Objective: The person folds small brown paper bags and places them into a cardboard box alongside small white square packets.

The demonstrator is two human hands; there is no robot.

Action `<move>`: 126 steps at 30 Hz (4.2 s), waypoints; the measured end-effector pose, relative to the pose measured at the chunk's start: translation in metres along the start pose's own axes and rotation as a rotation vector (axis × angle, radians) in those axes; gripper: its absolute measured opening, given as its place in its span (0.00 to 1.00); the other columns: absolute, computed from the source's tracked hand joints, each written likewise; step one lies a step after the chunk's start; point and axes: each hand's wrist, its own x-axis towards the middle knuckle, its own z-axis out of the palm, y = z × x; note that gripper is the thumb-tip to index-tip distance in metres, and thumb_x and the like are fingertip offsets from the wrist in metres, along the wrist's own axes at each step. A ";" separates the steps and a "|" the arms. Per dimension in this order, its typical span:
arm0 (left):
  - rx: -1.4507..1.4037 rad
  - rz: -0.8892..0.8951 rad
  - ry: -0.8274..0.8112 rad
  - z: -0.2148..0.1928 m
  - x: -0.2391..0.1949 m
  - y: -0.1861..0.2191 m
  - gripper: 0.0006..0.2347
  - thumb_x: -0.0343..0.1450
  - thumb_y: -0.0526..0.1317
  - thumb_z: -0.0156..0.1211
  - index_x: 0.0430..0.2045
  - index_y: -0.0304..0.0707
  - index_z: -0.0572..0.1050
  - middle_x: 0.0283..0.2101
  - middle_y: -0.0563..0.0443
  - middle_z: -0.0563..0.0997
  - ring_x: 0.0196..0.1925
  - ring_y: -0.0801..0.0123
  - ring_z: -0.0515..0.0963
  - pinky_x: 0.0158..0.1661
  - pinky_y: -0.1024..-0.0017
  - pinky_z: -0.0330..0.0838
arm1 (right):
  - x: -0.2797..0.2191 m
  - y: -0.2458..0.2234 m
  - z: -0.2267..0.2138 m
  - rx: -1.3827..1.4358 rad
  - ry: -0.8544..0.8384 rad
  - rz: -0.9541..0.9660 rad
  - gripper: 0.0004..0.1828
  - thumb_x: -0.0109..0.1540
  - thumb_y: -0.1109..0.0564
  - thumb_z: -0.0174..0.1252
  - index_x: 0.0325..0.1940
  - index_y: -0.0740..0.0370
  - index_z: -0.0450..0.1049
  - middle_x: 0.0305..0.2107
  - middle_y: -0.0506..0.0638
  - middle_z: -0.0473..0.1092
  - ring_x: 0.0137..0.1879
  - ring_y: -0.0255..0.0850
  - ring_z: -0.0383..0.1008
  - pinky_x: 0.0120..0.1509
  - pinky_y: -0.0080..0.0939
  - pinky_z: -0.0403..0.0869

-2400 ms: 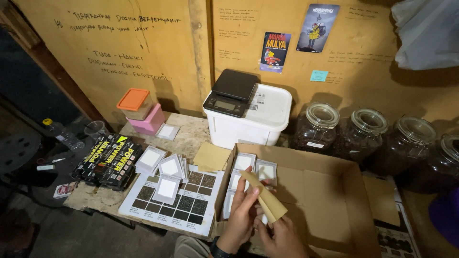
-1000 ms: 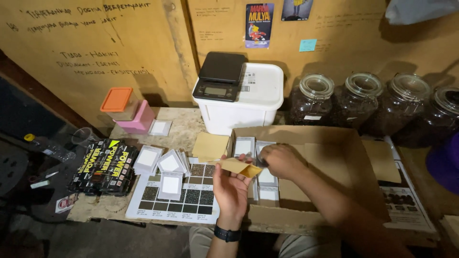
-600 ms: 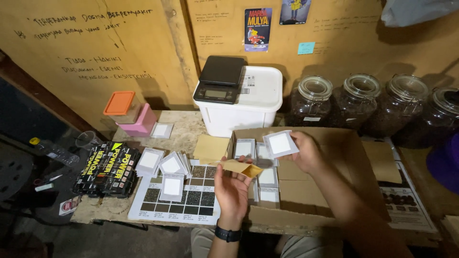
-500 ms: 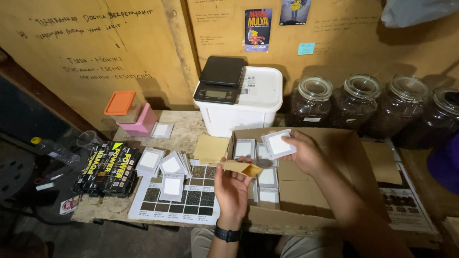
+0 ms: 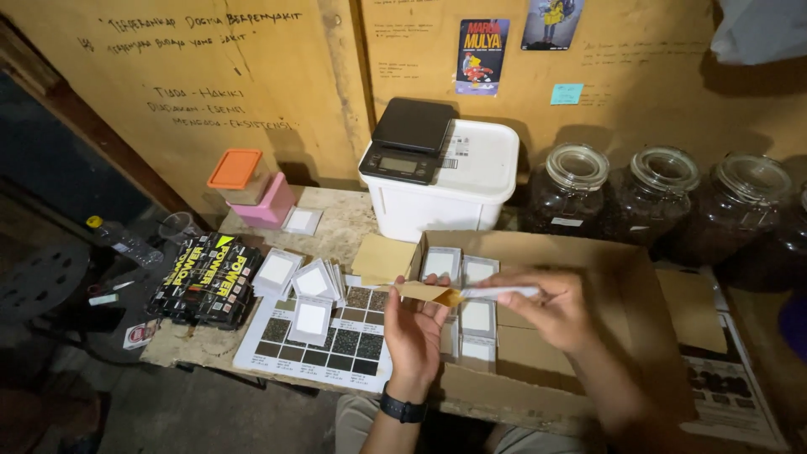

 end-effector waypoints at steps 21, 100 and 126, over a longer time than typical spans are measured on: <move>0.038 0.006 -0.016 0.001 -0.006 -0.003 0.19 0.71 0.44 0.57 0.57 0.44 0.65 0.52 0.27 0.76 0.55 0.37 0.78 0.53 0.47 0.77 | -0.007 -0.012 0.046 -0.435 0.038 -0.302 0.14 0.58 0.71 0.64 0.48 0.66 0.80 0.42 0.56 0.80 0.47 0.47 0.82 0.56 0.42 0.83; 1.004 -0.220 -0.290 0.011 -0.021 -0.012 0.13 0.70 0.43 0.65 0.42 0.34 0.84 0.41 0.49 0.88 0.39 0.73 0.84 0.39 0.74 0.80 | -0.086 0.028 0.041 -0.027 0.417 0.675 0.18 0.64 0.52 0.58 0.45 0.69 0.85 0.31 0.51 0.81 0.34 0.36 0.76 0.35 0.37 0.74; 0.877 -0.196 0.006 0.017 -0.019 -0.019 0.12 0.71 0.40 0.64 0.30 0.25 0.85 0.28 0.39 0.87 0.26 0.64 0.81 0.26 0.68 0.73 | -0.084 0.028 0.038 -0.074 0.151 0.605 0.17 0.65 0.49 0.62 0.26 0.60 0.78 0.21 0.39 0.72 0.29 0.29 0.69 0.33 0.32 0.65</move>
